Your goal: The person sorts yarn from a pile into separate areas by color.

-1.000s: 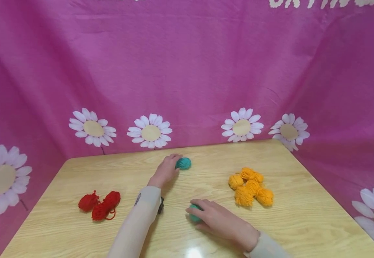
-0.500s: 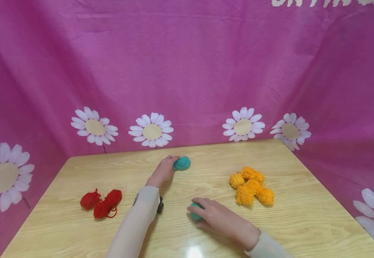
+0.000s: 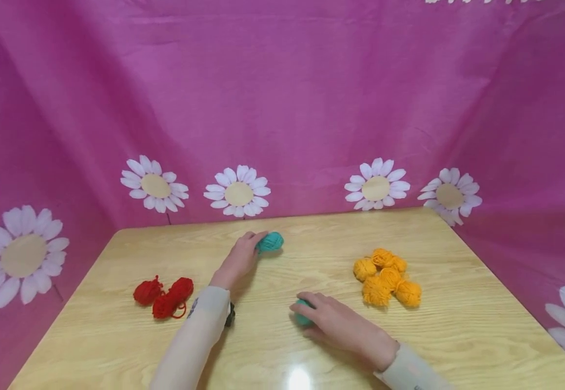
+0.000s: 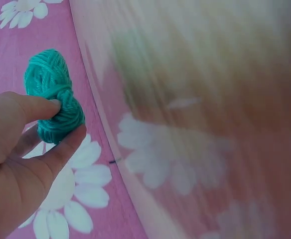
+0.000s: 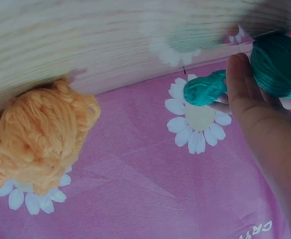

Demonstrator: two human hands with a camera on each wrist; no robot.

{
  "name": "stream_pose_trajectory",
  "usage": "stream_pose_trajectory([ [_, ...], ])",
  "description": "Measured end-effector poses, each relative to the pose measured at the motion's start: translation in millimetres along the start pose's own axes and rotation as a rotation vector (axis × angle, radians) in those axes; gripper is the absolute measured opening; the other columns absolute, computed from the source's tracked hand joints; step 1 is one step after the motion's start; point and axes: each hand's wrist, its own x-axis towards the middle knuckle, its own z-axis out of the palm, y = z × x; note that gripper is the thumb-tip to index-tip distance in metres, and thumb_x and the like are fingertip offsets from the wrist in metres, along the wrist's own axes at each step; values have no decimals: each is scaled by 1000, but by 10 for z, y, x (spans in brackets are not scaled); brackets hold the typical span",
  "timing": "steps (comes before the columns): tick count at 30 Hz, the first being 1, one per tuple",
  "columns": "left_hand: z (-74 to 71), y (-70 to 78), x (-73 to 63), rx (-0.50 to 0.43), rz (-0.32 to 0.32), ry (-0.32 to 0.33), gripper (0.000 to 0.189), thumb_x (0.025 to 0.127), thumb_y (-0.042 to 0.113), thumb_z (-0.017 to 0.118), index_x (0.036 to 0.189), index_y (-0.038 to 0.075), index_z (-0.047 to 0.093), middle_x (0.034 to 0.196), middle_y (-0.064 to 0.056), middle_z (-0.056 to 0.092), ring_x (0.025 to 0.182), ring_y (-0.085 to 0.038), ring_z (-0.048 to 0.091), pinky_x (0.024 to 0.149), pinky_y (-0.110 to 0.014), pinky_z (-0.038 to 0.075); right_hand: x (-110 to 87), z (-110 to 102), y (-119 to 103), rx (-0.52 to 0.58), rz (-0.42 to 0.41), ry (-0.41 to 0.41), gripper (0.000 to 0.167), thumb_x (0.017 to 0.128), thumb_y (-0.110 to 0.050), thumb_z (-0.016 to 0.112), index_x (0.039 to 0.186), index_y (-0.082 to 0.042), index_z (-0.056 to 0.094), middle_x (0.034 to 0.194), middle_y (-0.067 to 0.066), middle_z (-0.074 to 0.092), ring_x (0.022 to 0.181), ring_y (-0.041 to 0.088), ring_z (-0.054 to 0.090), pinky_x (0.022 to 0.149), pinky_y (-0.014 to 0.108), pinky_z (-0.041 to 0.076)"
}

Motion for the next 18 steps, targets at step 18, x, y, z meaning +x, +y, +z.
stream_pose_trajectory([
  [18,-251,-119,-432,9,-33,7,48,94,-7,56,140,6,52,111,-16,58,105,-30,57,99,-44,52,41,59,33,-19,-76,85,46,92,-26,69,135,-16,54,137,11,54,116,25,60,97,40,55],
])
